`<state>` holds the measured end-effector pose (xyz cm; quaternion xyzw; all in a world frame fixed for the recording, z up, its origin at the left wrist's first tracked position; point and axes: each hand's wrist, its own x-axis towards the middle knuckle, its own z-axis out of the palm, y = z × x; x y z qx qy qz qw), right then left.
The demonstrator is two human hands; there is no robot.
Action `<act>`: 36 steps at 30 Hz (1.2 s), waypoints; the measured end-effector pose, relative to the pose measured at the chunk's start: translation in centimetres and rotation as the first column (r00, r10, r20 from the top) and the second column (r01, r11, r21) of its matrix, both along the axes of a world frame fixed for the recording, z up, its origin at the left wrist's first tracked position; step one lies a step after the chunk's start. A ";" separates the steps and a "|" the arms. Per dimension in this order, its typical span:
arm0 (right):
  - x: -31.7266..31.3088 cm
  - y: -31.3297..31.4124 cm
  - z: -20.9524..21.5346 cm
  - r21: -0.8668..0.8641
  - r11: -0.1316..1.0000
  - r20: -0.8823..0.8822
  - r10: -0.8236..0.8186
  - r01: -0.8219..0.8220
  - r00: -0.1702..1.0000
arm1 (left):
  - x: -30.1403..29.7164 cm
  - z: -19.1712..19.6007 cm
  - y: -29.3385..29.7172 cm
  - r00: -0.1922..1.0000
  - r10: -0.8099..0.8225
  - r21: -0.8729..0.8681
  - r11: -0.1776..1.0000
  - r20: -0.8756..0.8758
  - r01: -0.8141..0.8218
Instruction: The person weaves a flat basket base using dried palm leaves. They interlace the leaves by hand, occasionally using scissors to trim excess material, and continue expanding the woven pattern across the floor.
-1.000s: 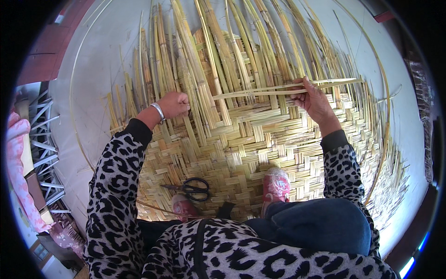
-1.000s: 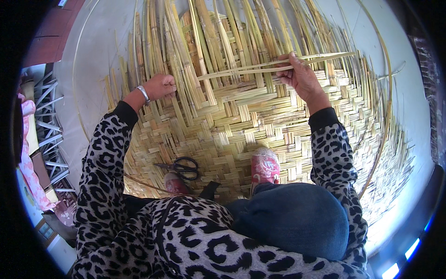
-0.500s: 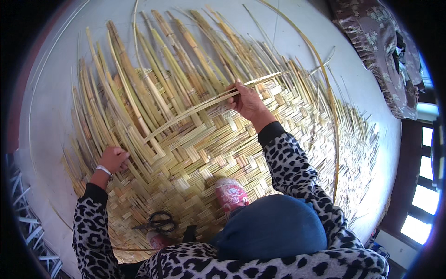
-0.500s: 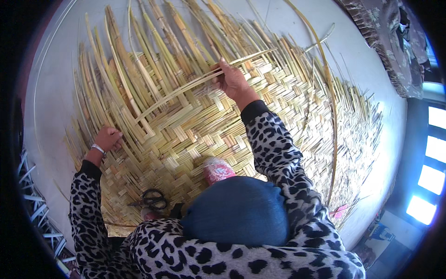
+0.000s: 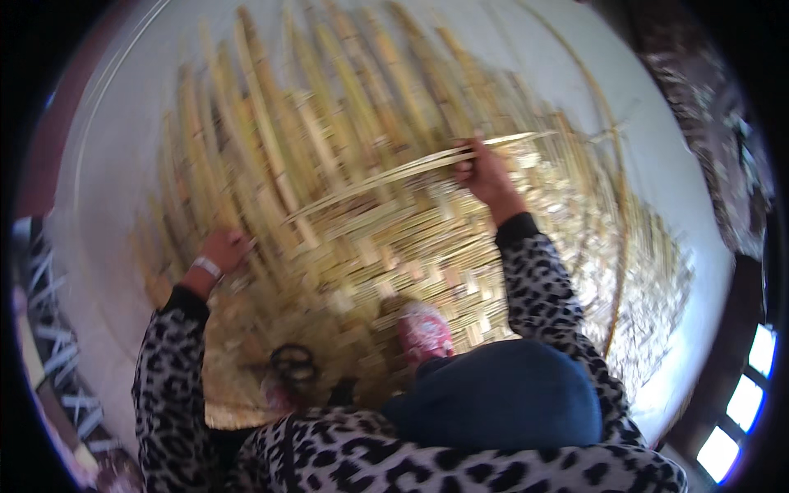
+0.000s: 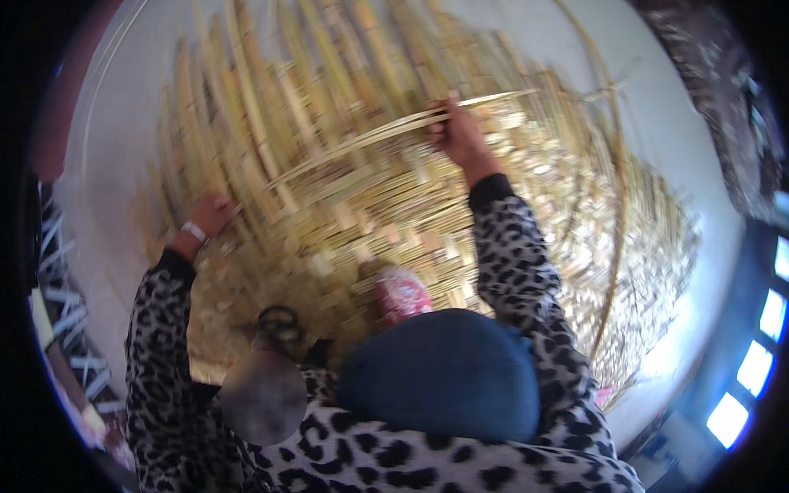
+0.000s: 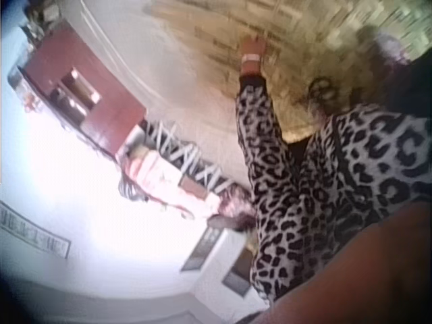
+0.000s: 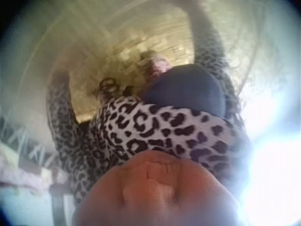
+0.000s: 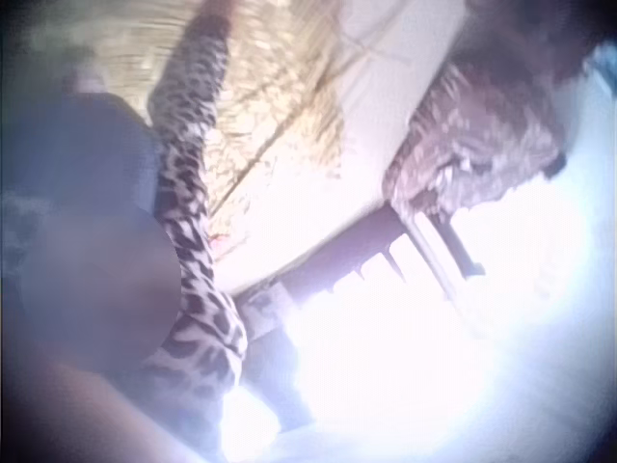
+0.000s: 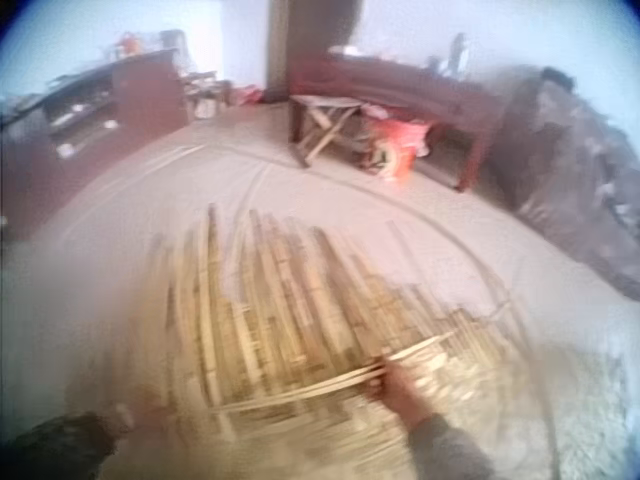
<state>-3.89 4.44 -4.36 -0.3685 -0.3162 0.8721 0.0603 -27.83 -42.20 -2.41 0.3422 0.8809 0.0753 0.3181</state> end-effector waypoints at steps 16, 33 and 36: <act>0.4 -0.8 1.1 0.070 0.997 -0.068 0.024 -0.019 0.997 | 7.6 3.0 8.8 0.983 -0.093 0.302 0.943 -0.160 0.139; -10.1 -6.1 4.1 0.621 0.518 0.248 0.582 -0.589 0.774 | 9.6 -1.3 12.7 0.808 0.589 0.616 0.647 -0.030 -0.449; -13.5 -6.7 4.1 0.706 0.097 0.566 0.519 -0.702 0.640 | 9.6 -2.5 13.0 0.680 0.718 0.594 0.483 0.152 -0.643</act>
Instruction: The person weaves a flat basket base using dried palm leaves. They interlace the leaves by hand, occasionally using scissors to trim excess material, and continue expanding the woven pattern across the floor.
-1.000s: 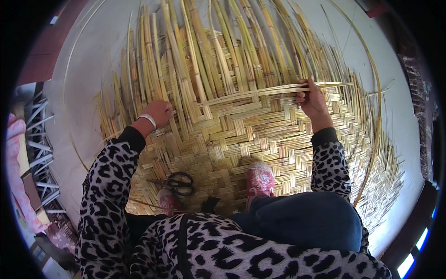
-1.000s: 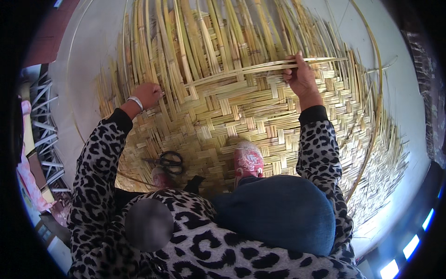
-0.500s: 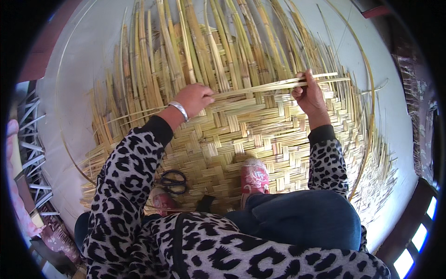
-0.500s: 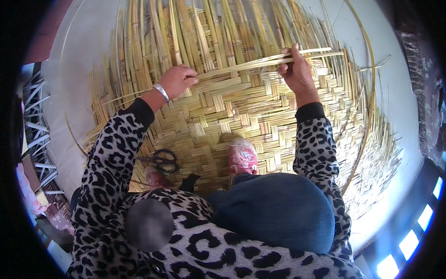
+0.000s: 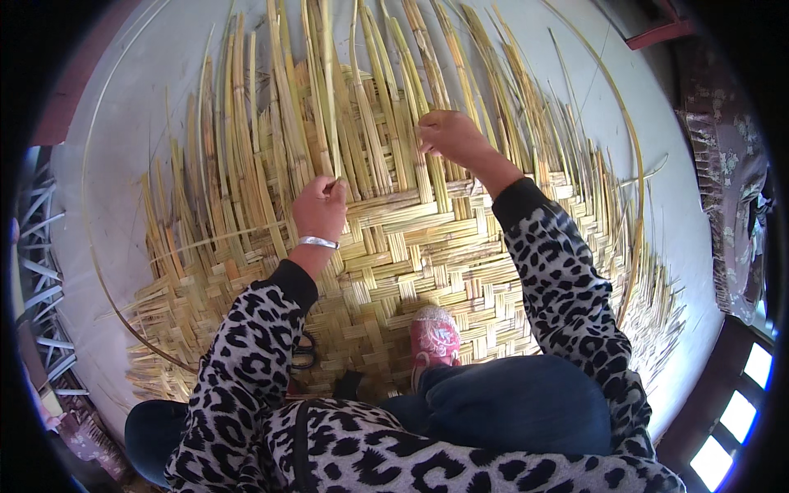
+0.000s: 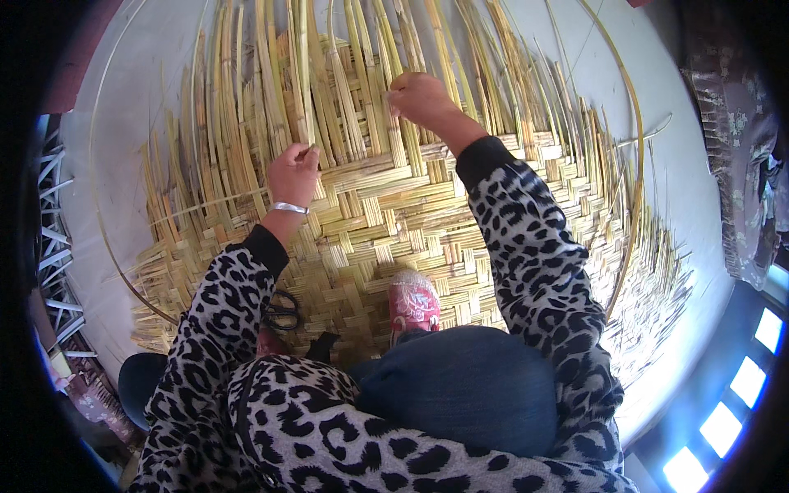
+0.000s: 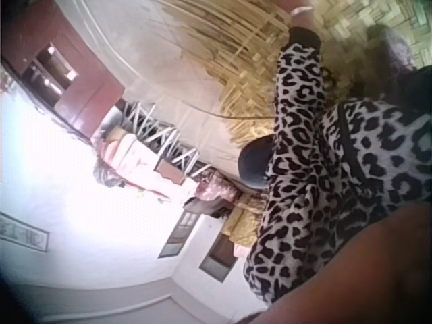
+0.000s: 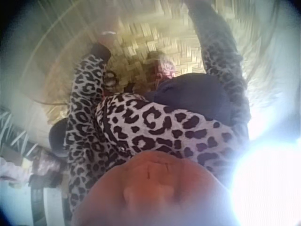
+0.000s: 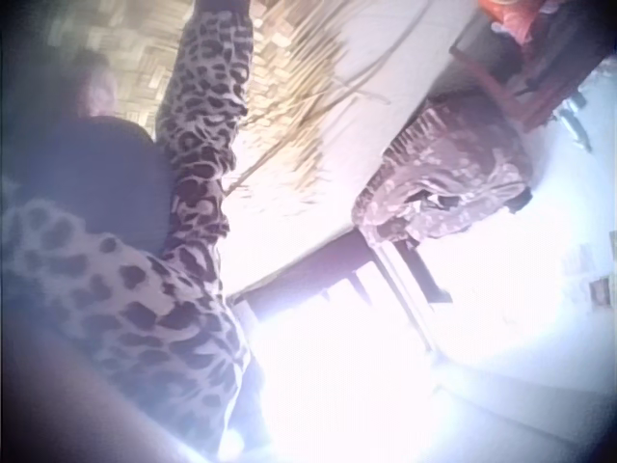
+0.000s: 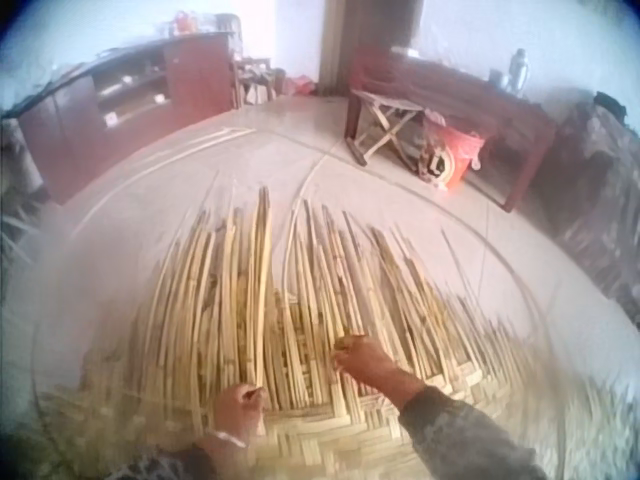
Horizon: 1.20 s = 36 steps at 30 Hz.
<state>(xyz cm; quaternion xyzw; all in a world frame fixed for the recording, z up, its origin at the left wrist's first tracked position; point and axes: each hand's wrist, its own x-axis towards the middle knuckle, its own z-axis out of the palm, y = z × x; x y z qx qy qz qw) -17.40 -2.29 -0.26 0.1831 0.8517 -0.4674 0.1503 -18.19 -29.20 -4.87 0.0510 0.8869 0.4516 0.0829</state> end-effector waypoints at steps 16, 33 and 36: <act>-3.6 -2.4 -0.7 0.579 0.810 0.100 0.046 -0.096 0.994 | 0.0 -1.8 0.1 0.994 0.065 0.077 0.994 0.087 -0.071; -3.0 -2.3 -1.6 0.441 0.894 0.017 0.076 -0.076 0.997 | 0.1 -2.1 -0.1 0.996 0.046 0.060 0.997 0.080 -0.050; -2.2 -1.9 -1.5 0.412 0.909 0.016 0.066 -0.066 0.998 | 0.1 -2.3 -0.2 0.997 0.028 0.063 0.997 0.067 -0.033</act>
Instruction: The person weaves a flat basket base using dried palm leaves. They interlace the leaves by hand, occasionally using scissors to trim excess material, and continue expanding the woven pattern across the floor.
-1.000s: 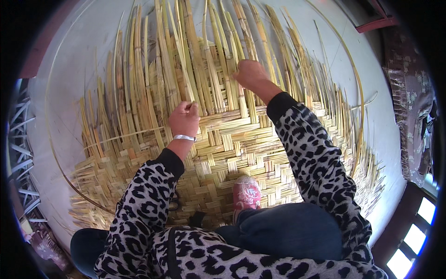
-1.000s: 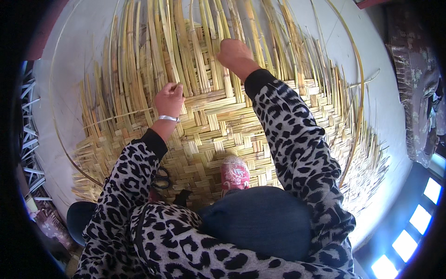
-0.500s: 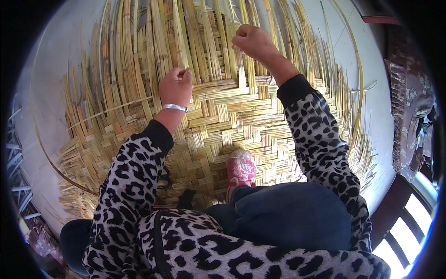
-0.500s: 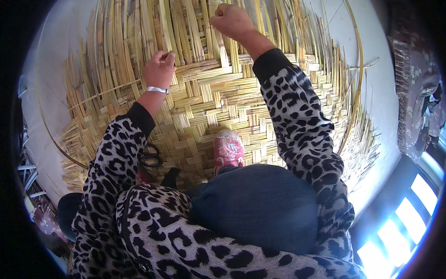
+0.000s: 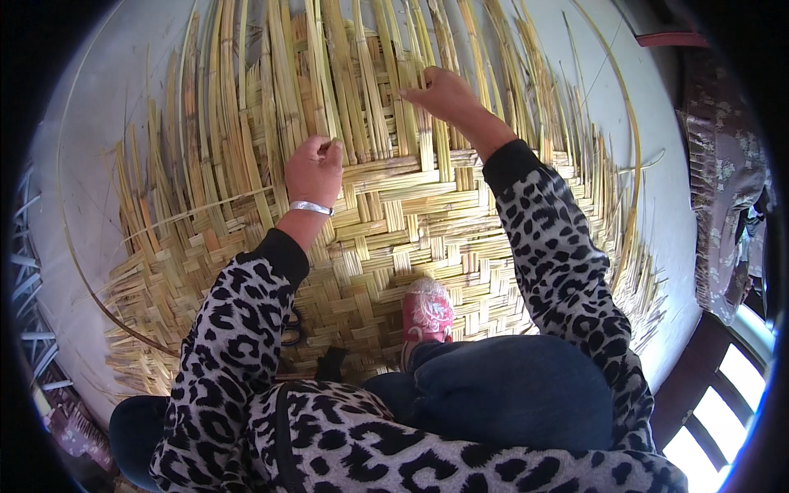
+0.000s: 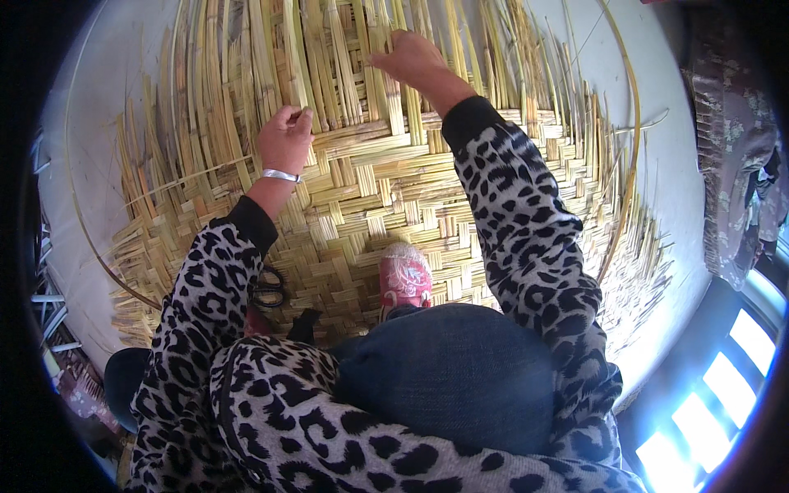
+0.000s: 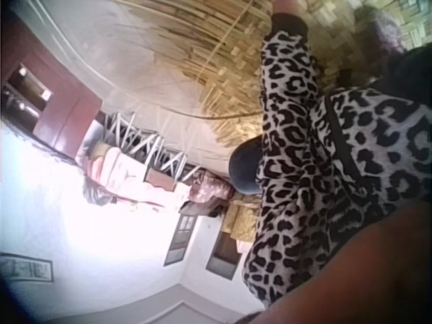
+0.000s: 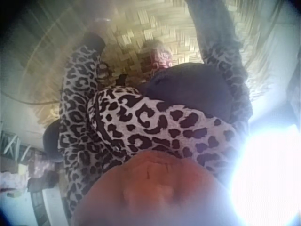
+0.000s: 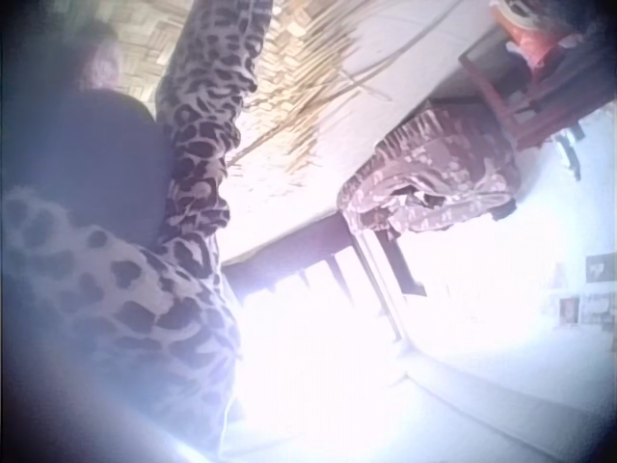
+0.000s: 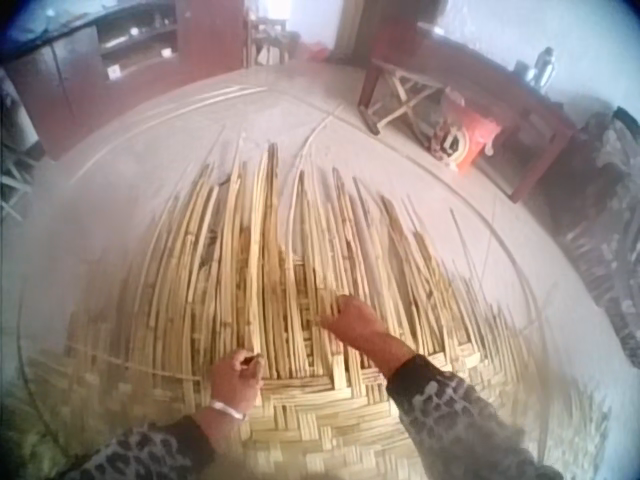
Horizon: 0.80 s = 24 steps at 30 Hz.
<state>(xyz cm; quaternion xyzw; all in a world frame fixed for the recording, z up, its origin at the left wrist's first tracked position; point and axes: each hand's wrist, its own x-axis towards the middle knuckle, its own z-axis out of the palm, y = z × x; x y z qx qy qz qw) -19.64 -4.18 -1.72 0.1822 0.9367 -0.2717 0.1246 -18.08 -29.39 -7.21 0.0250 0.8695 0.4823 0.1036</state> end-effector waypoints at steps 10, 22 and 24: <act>-0.8 -1.1 2.7 0.198 0.968 0.030 0.154 -0.157 0.988 | 0.1 -1.0 -0.2 0.986 -0.057 -0.101 0.994 -0.157 0.041; -1.1 -0.7 0.3 -0.071 0.980 -0.293 -0.201 0.188 0.935 | 0.4 -0.5 -0.2 0.998 0.000 0.038 0.999 -0.056 0.002; -2.4 -0.3 0.7 0.001 0.977 -0.261 -0.206 0.213 0.943 | 0.5 -0.7 -0.2 0.997 0.011 0.067 0.998 -0.072 -0.006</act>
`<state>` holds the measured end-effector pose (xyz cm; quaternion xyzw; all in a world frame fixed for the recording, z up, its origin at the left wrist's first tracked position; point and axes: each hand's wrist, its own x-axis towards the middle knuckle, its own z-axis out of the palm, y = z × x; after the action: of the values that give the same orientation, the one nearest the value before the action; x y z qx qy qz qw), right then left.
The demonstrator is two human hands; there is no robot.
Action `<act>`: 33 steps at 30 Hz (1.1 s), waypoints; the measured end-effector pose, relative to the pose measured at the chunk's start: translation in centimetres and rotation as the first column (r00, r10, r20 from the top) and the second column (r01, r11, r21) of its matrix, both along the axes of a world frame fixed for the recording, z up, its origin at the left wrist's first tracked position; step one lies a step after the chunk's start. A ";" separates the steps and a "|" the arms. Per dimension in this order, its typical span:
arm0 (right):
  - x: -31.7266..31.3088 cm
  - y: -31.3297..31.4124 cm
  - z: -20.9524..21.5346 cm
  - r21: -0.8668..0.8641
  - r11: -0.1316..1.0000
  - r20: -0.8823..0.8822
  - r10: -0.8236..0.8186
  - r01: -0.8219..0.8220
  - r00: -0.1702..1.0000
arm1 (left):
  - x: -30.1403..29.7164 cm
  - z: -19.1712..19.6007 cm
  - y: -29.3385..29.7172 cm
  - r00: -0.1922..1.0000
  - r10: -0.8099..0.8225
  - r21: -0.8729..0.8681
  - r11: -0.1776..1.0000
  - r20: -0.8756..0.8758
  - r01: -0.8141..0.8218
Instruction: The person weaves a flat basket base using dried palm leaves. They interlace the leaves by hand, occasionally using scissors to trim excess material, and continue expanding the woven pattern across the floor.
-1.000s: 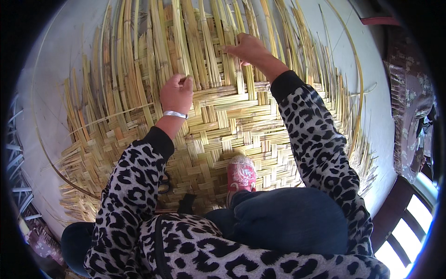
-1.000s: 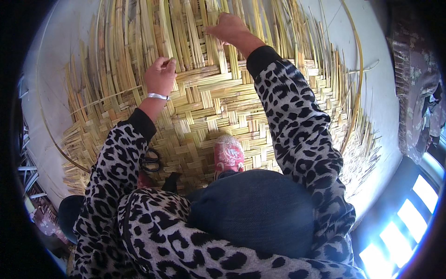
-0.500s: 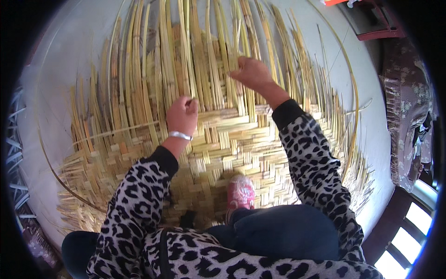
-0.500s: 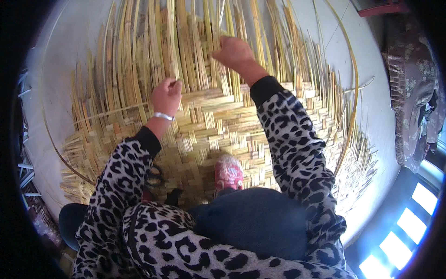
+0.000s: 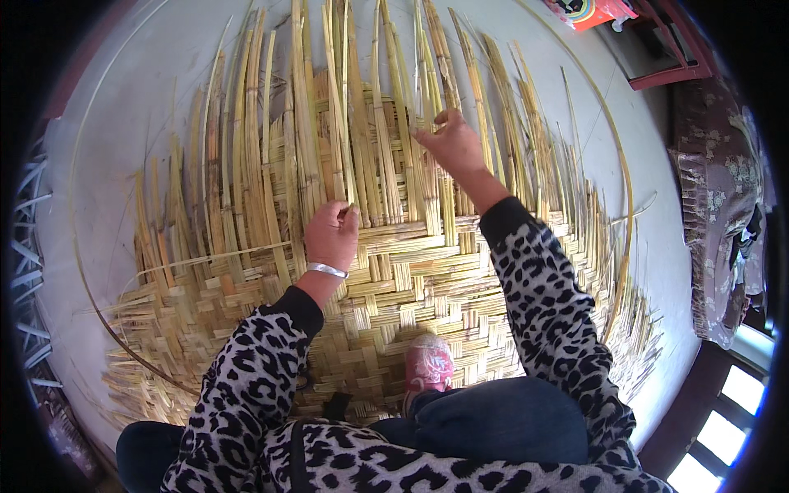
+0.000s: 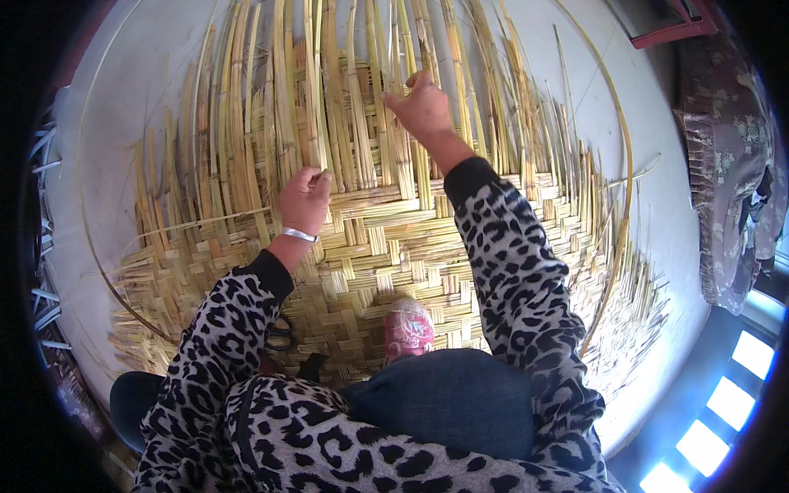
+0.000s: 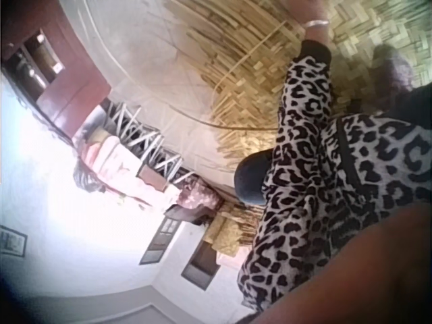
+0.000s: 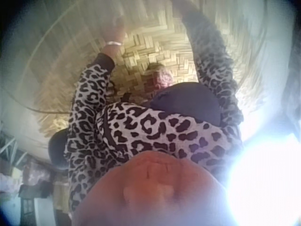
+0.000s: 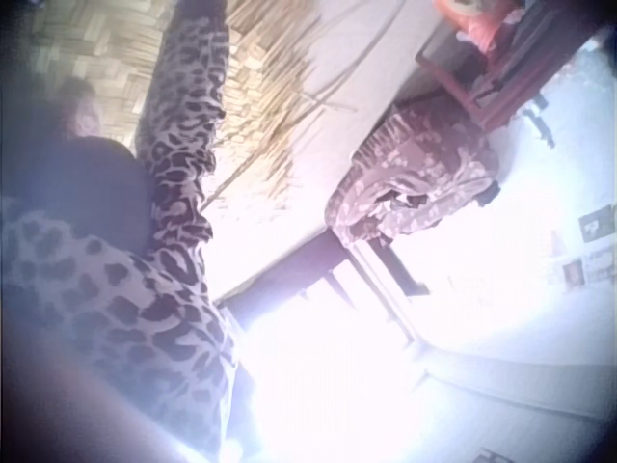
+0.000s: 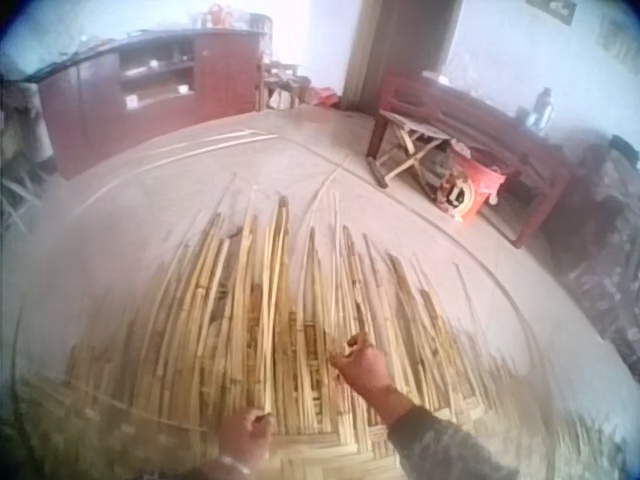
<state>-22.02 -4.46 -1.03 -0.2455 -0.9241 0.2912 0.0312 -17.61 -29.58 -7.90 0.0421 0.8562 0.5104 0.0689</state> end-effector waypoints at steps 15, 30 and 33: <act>-9.3 0.4 -2.2 -0.065 0.998 0.132 -0.011 0.020 0.991 | 0.0 -0.8 -0.2 0.992 -0.057 -0.037 0.998 -0.110 0.053; 0.6 1.2 1.4 -0.995 0.099 0.009 0.289 -0.020 0.957 | -1.5 3.3 -1.0 0.873 -0.445 -0.197 0.891 -0.197 0.410; 1.0 1.1 0.9 -0.985 0.070 -0.124 0.359 -0.159 0.925 | -2.1 3.7 -1.3 0.835 -0.518 -0.208 0.851 -0.186 0.482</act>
<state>-20.99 -3.37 -0.12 -0.0568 -0.5266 0.8071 -0.2609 -19.74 -30.91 -4.22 0.3194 0.8535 0.3991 0.1012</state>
